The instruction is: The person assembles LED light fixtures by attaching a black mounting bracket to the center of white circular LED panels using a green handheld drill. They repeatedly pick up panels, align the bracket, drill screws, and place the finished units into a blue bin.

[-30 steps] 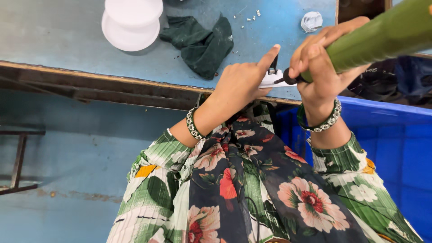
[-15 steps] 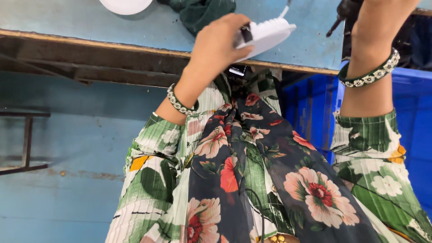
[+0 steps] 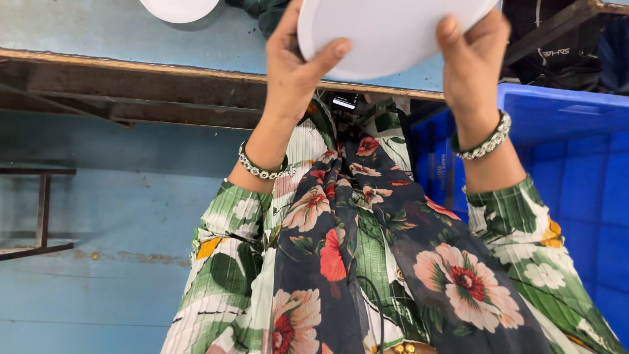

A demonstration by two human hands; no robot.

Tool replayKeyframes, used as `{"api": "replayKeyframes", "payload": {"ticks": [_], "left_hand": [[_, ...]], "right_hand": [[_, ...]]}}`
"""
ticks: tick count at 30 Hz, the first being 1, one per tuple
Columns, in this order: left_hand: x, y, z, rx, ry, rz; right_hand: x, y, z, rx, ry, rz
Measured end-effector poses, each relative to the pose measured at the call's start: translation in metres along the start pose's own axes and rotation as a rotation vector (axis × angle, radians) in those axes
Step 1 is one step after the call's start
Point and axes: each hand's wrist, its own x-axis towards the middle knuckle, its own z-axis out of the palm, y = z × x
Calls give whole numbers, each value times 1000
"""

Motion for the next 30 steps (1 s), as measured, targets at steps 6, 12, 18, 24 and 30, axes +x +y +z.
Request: {"api": "replayKeyframes", "payload": {"ticks": [6,12,18,24,30], "left_hand": [[9,8,-16,240,169,42],[9,29,-8,753,-68,242],[29,4,16,1124,-290,193],[26,-4,13,1113,-227,254],[20,6,7,1054,-209,163]], "right_hand": [[17,-24,14,-804,-149,-445],[24,-8,30,-931,-290,-354],[24,7,39,-990,-345,-325],[50,-36,26,-931,-642,-292],[61,-55,23,-817,-686,-230]]}}
